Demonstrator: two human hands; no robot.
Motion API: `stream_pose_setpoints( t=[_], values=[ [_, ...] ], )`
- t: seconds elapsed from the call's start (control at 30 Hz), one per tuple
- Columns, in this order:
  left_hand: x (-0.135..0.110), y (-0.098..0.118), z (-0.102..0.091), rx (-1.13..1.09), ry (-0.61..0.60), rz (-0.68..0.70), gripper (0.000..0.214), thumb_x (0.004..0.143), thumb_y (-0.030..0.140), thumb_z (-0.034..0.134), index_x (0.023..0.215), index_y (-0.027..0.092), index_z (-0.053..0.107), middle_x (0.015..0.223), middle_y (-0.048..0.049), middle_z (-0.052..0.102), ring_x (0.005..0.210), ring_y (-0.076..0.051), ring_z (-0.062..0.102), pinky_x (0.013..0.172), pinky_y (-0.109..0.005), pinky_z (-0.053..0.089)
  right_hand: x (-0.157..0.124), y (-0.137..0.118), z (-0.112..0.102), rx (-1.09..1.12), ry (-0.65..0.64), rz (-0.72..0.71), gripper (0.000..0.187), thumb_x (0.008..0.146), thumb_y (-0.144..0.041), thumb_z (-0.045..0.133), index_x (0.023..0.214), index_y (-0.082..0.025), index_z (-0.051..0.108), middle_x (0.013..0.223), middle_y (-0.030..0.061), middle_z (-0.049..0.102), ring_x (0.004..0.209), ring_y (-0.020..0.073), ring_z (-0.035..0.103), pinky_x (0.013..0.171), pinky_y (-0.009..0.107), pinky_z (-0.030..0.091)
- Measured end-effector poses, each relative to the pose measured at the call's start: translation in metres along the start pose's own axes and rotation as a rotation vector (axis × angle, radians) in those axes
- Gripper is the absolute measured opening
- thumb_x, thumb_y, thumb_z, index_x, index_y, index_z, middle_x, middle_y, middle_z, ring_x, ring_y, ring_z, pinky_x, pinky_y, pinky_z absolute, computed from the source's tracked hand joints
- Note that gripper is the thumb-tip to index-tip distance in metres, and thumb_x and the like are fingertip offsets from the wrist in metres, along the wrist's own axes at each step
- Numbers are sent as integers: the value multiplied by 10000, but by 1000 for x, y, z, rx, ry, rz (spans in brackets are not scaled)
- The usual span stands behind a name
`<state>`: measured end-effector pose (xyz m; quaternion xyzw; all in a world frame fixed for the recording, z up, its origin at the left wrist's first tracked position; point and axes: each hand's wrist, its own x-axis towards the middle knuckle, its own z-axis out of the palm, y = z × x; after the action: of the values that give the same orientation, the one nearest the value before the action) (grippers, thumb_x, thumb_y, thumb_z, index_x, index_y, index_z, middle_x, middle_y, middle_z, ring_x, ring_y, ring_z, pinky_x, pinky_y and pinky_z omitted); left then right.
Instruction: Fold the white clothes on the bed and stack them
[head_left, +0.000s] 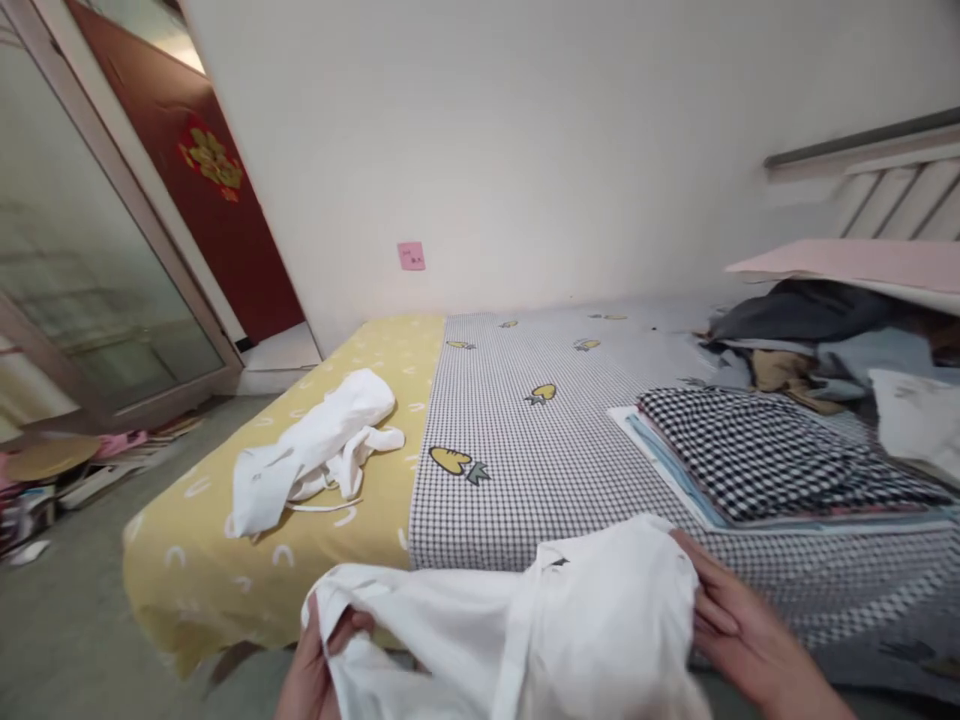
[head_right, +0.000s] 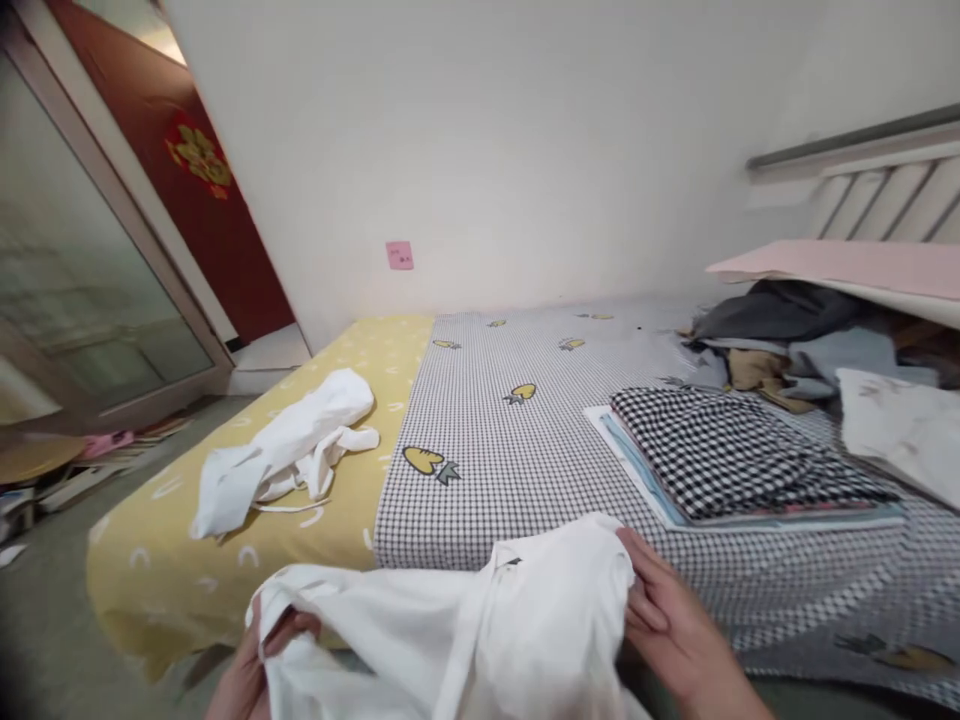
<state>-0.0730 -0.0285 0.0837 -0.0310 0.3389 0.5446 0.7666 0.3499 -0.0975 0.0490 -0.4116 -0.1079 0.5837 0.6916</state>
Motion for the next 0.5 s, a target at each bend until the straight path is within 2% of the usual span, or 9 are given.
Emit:
stream_pose_setpoints(
  t=[0.07,0.1,0.13,0.2,0.23,0.3,0.33,0.4,0.5],
  values=[
    [12,15,-18,19,50,56,226,746,363,813,791,179,689,599,-2,685,523,-143,637,574,-248,580,3,-10,19,-65,43,-63,302,709,-356,865,903,-232,669,363,-151,318,285,23,216,341,140,317],
    [16,22,-23,21,86,96,236,752,386,805,782,186,683,584,2,679,527,-146,640,578,-249,581,5,-16,33,-120,52,-133,307,691,-384,864,881,-242,669,372,-139,362,290,32,261,364,157,371],
    [20,26,-27,21,118,137,233,758,390,795,760,194,670,554,12,662,514,-144,631,575,-249,581,7,-23,49,-182,39,-224,316,689,-425,848,892,-253,675,426,-108,472,326,56,376,421,192,454],
    [24,26,-27,56,167,179,201,765,337,781,728,199,639,512,22,634,482,-141,609,562,-254,574,15,-35,79,-332,-68,-380,416,708,-504,797,1042,-281,689,742,-7,721,602,158,660,633,294,585],
    [26,23,-26,91,181,179,153,765,278,768,748,199,638,521,19,641,490,-148,616,575,-265,578,20,-38,91,-412,-145,-409,518,714,-526,783,1161,-293,668,962,38,761,814,211,718,755,340,599],
    [27,12,-24,181,215,179,157,741,143,721,878,189,661,608,-6,696,567,-177,669,640,-302,593,32,-39,104,-566,-249,-389,678,718,-536,781,1327,-304,593,1274,78,697,1127,275,668,927,402,563],
    [28,7,-25,234,227,183,272,716,98,703,973,181,664,673,-22,726,628,-197,699,678,-322,597,37,-37,104,-636,-249,-355,703,710,-530,793,1340,-297,589,1326,88,671,1182,291,643,967,421,546],
    [30,-1,-33,345,233,224,466,665,79,701,1115,181,637,751,-27,744,711,-222,723,726,-349,594,47,-29,95,-704,-149,-305,685,682,-522,817,1290,-269,629,1333,107,668,1162,309,657,1001,454,530],
    [33,-1,-53,513,388,389,501,646,193,730,1132,226,611,829,-11,729,740,-222,706,732,-363,579,57,-18,65,-634,21,-276,679,651,-550,820,1232,-244,648,1336,134,656,1068,313,707,1012,480,530]
  ],
)
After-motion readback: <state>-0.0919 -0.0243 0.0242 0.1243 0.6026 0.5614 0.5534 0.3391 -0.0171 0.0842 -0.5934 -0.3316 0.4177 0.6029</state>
